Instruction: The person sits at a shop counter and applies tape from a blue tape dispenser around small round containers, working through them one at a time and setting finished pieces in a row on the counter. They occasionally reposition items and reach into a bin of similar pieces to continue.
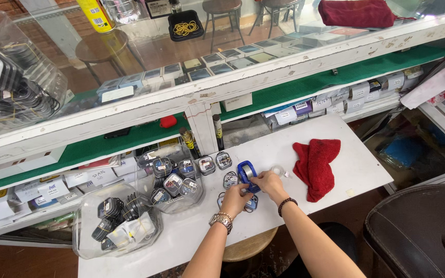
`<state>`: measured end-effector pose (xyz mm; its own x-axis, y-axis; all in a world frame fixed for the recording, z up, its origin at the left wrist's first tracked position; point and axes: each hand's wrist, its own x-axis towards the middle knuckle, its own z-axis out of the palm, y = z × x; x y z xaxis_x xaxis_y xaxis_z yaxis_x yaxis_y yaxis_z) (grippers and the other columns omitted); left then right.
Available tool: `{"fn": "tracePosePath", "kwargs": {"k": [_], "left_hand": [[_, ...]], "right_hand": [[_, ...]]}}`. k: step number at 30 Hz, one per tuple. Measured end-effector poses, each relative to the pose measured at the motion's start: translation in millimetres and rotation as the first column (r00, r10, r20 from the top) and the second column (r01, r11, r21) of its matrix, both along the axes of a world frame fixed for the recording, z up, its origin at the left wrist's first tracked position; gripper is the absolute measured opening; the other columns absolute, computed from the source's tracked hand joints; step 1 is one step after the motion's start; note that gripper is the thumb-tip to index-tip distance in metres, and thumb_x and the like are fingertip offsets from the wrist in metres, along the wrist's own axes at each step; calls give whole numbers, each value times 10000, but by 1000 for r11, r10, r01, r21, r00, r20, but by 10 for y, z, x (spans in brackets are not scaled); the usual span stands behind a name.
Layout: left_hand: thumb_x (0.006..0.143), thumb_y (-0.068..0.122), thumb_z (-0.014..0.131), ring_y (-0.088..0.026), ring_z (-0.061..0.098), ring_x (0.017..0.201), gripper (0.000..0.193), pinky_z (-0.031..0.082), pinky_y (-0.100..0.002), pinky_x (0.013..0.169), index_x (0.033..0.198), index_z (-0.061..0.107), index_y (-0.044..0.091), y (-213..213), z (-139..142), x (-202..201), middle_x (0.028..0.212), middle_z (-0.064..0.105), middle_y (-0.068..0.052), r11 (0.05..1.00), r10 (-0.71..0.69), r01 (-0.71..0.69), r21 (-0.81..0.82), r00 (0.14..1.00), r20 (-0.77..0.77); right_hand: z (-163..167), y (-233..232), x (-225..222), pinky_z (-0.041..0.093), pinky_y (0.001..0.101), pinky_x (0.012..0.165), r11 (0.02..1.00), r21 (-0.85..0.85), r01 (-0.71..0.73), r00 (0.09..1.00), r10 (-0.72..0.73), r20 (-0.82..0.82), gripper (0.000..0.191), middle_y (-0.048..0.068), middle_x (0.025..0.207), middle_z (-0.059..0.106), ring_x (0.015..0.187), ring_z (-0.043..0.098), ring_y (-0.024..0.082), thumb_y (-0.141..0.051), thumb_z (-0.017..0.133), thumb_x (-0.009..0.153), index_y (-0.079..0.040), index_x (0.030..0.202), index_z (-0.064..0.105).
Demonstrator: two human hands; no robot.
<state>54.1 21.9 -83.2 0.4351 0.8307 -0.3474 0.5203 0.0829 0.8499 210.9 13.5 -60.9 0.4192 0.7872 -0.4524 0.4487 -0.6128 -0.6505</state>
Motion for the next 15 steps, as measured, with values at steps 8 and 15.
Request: {"fn": "tracePosePath", "kwargs": {"k": [8,15], "left_hand": [[755,167,834,-258,732,734,239,572,-374,738,976,799,85,34,-88,56,802,755,-146,973,83,-72,221,996,-40],[744,175,836,-280,733,834,216,568,-386,812,934,790,81,41,-109,65,873,761,-140,962,96,-88,259,995,-18]], "right_hand": [[-58,-211,5,558,368,712,993,109,43,998,-37,-55,436,165,849,766,755,717,229,-391,747,862,22,998,778],[-236,-364,112,560,324,802,974,214,82,957,-17,-290,370,150,993,802,872,718,181,-295,724,901,23,1091,723]]}}
